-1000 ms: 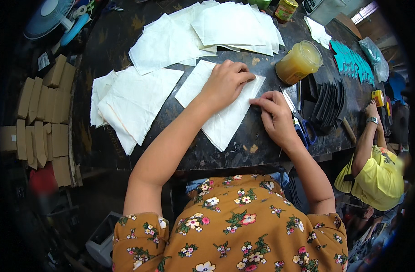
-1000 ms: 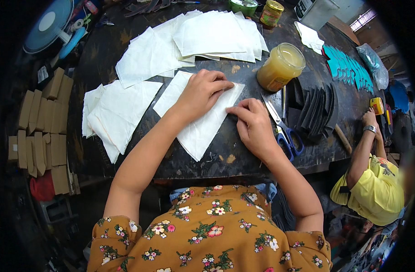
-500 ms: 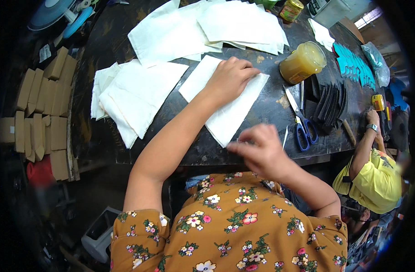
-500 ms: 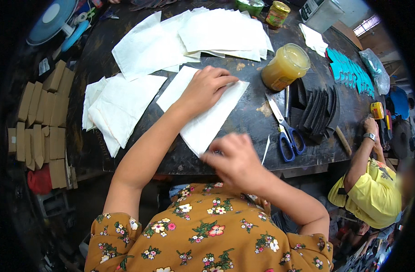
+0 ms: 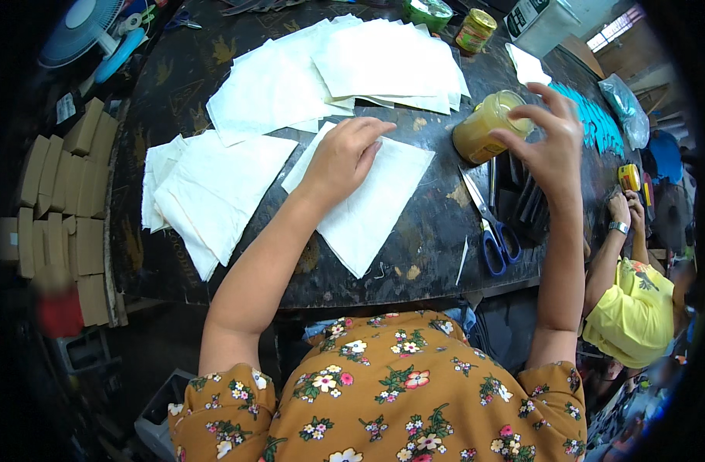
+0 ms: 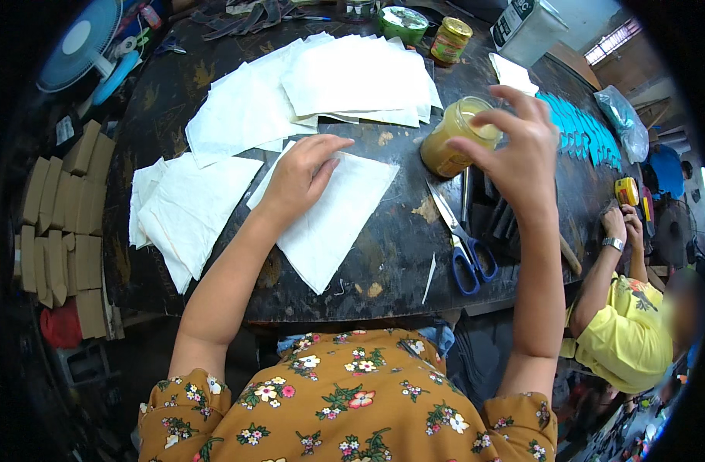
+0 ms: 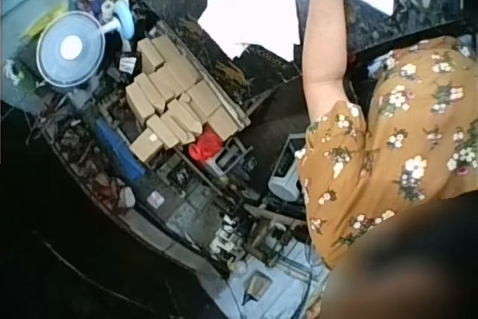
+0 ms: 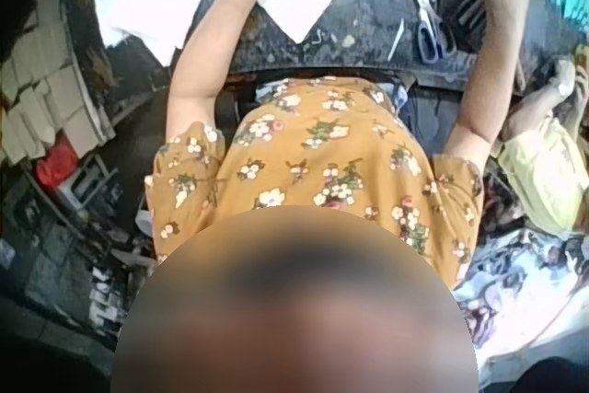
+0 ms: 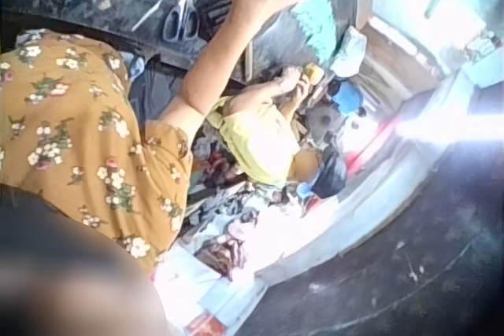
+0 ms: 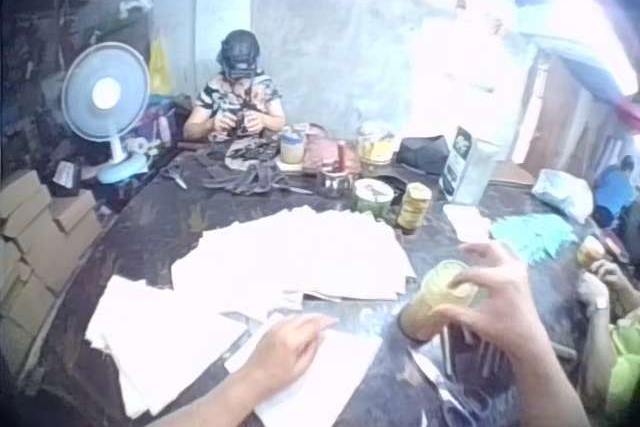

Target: The person folds white fabric pieces on a workbench, repeatedly applying a yellow paste from a jar to the edges and pressing them flat. The person then handles dark rectangular fabric pieces, folding and stacking them on the table.

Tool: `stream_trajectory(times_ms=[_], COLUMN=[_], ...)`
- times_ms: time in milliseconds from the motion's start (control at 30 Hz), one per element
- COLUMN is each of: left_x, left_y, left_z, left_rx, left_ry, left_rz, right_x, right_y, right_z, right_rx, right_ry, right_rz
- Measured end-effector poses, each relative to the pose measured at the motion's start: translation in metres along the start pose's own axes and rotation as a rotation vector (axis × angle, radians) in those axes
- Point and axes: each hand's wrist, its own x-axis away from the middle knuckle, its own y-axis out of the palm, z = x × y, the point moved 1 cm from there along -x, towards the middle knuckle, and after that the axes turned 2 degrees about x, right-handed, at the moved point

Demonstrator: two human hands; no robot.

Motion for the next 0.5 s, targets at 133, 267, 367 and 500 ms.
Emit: stream_trajectory(times_ms=[133,267,367,500], left_x=[0.002,0.002,0.003,0.005], left_y=[0.003,0.006,0.005,0.009], left_z=[0.004,0.006,0.004,0.005], left_rx=[0.037,0.046,0.03,-0.006], left_ry=[0.003,0.023,0.024,0.041], left_rz=[0.006,-0.004,0.003,-0.079], right_x=[0.014,0.042,0.056,0.077], right_y=[-0.017,-0.028,-0.029,0.03], right_z=[0.005,0.001,-0.011,-0.05], right_rx=[-0.101,0.048,-0.366,-0.793], right_ry=[0.079,0.06,0.157,0.258], right_rz=[0.304,-0.042,-0.176,-0.407])
